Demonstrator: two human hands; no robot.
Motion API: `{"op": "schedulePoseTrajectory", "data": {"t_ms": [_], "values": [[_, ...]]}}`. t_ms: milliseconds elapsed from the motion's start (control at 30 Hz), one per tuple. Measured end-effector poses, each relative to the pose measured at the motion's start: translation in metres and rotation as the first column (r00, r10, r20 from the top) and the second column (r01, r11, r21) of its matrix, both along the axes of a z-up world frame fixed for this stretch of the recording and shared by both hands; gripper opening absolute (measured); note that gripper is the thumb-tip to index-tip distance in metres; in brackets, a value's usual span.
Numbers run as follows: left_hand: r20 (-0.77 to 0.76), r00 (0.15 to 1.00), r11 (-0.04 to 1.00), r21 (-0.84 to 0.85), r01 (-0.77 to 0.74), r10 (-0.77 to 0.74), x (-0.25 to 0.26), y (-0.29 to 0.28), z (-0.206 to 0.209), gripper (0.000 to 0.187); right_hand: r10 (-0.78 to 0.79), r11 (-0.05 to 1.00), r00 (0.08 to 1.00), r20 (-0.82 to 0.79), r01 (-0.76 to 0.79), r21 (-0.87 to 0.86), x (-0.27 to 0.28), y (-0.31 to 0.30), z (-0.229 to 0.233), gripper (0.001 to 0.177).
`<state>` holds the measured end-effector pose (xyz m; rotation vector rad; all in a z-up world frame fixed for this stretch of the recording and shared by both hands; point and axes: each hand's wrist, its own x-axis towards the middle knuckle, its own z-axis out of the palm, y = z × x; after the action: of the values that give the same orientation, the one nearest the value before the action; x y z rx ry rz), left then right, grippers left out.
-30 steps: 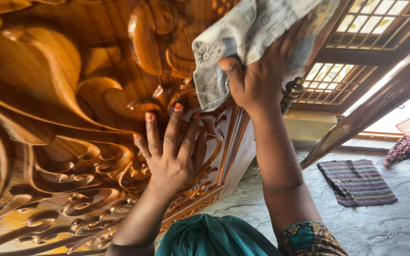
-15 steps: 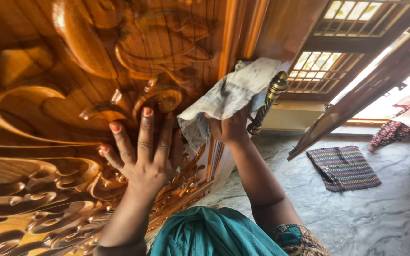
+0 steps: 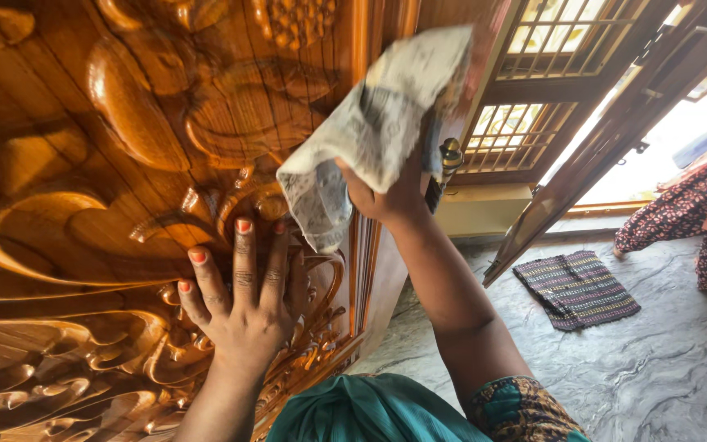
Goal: The person wipes the surface of a carved wooden door using a cloth. They systematically clean the intricate carvings and flat panels, moving the cloth across the door's surface to remove dust or dirt.
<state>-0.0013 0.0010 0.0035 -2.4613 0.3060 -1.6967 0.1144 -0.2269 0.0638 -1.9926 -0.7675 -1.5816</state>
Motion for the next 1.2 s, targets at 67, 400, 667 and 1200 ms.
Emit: {"op": "schedulePoseTrajectory", "data": {"t_ms": [67, 400, 667, 1200], "values": [[-0.001, 1.0, 1.0, 0.002, 0.003, -0.003, 0.0, 0.0, -0.001, 0.048, -0.074, 0.997, 0.996, 0.055, 0.072, 0.028, 0.001, 0.001, 0.014, 0.064], [-0.019, 1.0, 1.0, 0.009, 0.023, -0.023, -0.004, 0.004, -0.008, 0.052, -0.044, 0.998, 0.993, -0.112, 0.04, -0.04, 0.012, -0.006, 0.001, 0.042], [-0.053, 0.998, 0.999, -0.001, 0.041, -0.041, -0.005, 0.005, -0.013, 0.053, -0.11, 0.994, 0.981, -0.162, 0.113, 0.009, 0.003, 0.003, -0.082, 0.037], [-0.103, 0.985, 0.99, -0.01, 0.14, -0.14, -0.014, 0.012, -0.005, 0.053, -0.107, 0.994, 0.937, -0.332, 0.097, -0.048, -0.015, 0.016, -0.204, 0.033]]}}
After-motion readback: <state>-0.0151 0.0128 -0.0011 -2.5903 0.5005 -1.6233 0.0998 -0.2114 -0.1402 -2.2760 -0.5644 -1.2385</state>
